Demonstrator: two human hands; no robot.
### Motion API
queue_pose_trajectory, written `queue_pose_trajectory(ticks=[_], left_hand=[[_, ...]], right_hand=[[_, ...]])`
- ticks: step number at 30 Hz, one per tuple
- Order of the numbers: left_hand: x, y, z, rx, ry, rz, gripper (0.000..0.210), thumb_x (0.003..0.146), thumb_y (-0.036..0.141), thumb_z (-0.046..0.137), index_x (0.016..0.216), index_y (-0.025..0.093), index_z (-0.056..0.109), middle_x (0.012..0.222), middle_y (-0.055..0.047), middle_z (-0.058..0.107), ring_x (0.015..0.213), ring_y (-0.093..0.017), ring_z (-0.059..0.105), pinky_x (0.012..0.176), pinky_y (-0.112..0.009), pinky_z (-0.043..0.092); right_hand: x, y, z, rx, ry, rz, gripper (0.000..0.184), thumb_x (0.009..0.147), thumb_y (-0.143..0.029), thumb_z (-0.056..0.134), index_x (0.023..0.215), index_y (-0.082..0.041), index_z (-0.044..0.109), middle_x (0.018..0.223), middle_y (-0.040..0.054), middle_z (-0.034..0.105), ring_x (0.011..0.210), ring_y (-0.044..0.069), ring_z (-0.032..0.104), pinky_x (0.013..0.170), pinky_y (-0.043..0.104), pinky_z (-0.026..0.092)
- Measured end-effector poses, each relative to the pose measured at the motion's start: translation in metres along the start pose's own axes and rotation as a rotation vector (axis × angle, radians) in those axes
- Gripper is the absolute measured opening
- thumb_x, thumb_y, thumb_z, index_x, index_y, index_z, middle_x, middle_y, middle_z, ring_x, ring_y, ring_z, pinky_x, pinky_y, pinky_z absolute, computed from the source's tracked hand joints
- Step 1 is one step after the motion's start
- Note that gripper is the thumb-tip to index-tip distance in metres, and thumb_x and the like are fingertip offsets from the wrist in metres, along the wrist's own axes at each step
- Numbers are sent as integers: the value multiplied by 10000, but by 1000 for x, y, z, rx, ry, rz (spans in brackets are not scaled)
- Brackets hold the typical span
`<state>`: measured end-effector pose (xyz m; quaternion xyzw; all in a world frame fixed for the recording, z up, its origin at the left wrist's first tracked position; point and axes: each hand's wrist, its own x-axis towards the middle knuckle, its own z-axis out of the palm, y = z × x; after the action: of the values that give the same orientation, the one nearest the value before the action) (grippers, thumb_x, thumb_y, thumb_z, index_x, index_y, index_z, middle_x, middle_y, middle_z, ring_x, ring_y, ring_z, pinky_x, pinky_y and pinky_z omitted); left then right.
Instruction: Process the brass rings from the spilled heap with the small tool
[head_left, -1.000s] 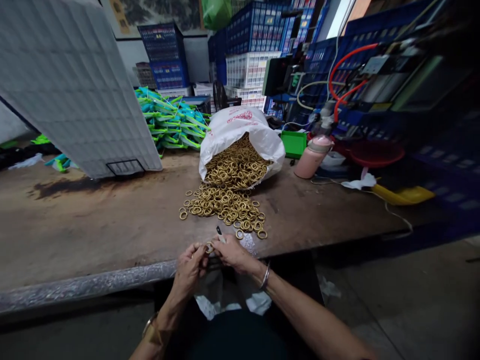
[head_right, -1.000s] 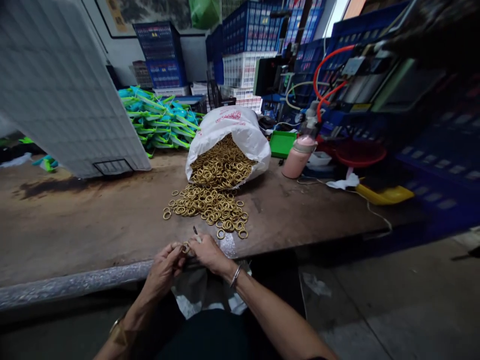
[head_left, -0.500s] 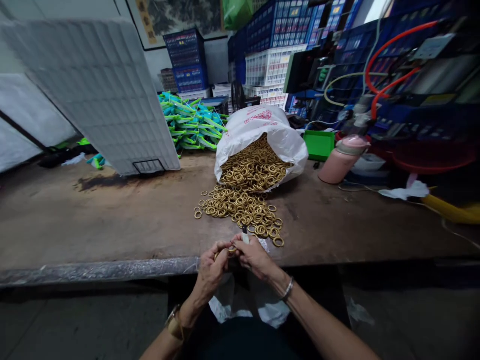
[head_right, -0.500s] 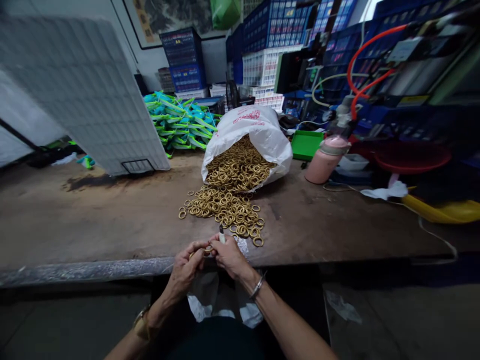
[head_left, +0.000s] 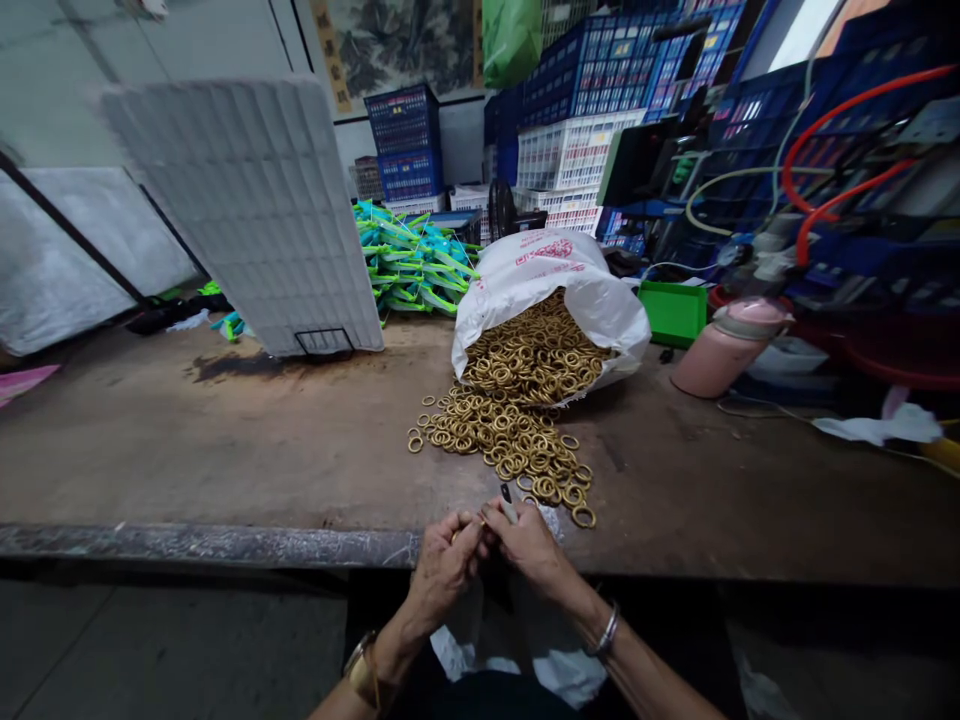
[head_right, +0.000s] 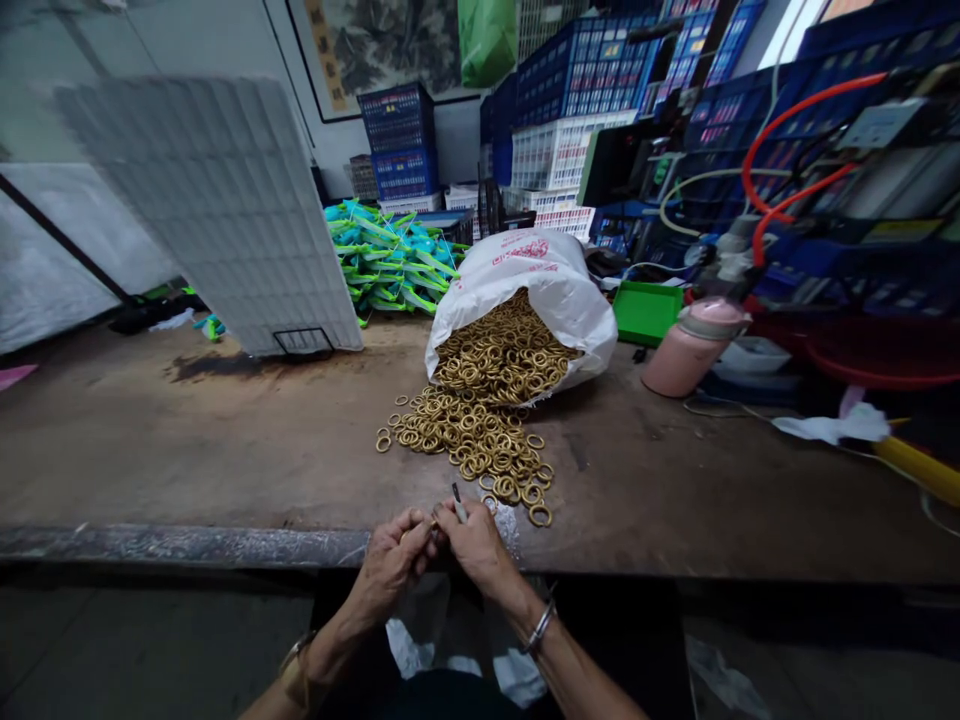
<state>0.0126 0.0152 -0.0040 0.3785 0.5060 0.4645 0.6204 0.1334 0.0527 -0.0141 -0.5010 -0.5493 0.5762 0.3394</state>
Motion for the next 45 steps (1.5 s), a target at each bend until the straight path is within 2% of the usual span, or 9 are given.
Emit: queue_pose_trajectory(ticks=[6, 9, 13, 16, 20, 31, 38, 42, 45], left_hand=[[-5, 3, -1, -93, -49, -62, 340, 716, 483, 551, 685, 150, 491, 556, 39, 475, 361, -18, 295, 342, -167, 160], [-6, 4, -1, -105, -24, -62, 353, 713, 508, 539, 682, 161, 481, 508, 58, 450, 346, -22, 276, 335, -165, 150], [-5, 5, -1, -92, 4, -57, 355, 707, 513, 540, 670, 165, 477, 459, 76, 408, 335, -25, 258, 336, -168, 155], [-3, 5, 0, -75, 25, -54, 336, 704, 492, 555, 693, 164, 479, 490, 66, 443, 347, -24, 278, 347, -168, 174], [-3, 4, -1, -75, 44, -43, 323, 697, 473, 568, 709, 165, 472, 529, 56, 470, 368, -25, 301, 364, -165, 185], [-4, -1, -5, -19, 96, -44, 313, 708, 471, 543, 689, 168, 468, 511, 60, 465, 364, -31, 312, 369, -164, 210], [-5, 0, -8, 47, 87, -2, 324, 714, 477, 522, 654, 166, 453, 504, 55, 467, 375, -36, 326, 384, -164, 238], [-16, 8, -9, 56, 34, -16, 322, 734, 466, 514, 660, 159, 452, 504, 53, 459, 384, -31, 325, 382, -157, 227], [-33, 15, -5, 50, -143, -76, 314, 749, 462, 505, 700, 153, 473, 513, 43, 484, 379, -29, 345, 372, -150, 223]], right_hand=[[3, 0, -3, -149, 18, -48, 295, 781, -367, 379, 558, -184, 443, 473, -33, 460, 448, 83, 399, 461, 197, 316], [0, 1, -7, -377, 57, -157, 266, 798, -330, 357, 596, -188, 454, 529, -17, 490, 505, 103, 426, 503, 211, 312], [-5, 4, -6, -661, -49, -240, 158, 734, -146, 364, 685, -191, 507, 584, -11, 531, 558, 113, 456, 526, 210, 279], [-7, 4, -3, -769, -76, -230, 217, 670, -82, 376, 772, -184, 537, 647, 3, 570, 603, 122, 488, 545, 212, 270], [-8, 1, 0, -824, -94, -222, 258, 671, -74, 366, 830, -179, 539, 689, 15, 594, 617, 128, 501, 556, 213, 271], [-10, -2, 5, -978, -65, -205, 275, 641, -28, 357, 817, -175, 508, 695, 13, 599, 600, 121, 507, 539, 232, 232], [-13, -7, 7, -1018, -67, -205, 230, 698, -54, 353, 823, -164, 511, 702, 30, 613, 606, 132, 526, 524, 240, 233], [-8, -8, 3, -1061, -113, -188, 227, 719, -80, 372, 876, -151, 520, 724, 47, 625, 631, 147, 545, 529, 240, 247], [-3, -8, 0, -1144, -55, -125, 248, 718, -71, 377, 899, -145, 530, 722, 59, 624, 627, 156, 549, 520, 248, 240]])
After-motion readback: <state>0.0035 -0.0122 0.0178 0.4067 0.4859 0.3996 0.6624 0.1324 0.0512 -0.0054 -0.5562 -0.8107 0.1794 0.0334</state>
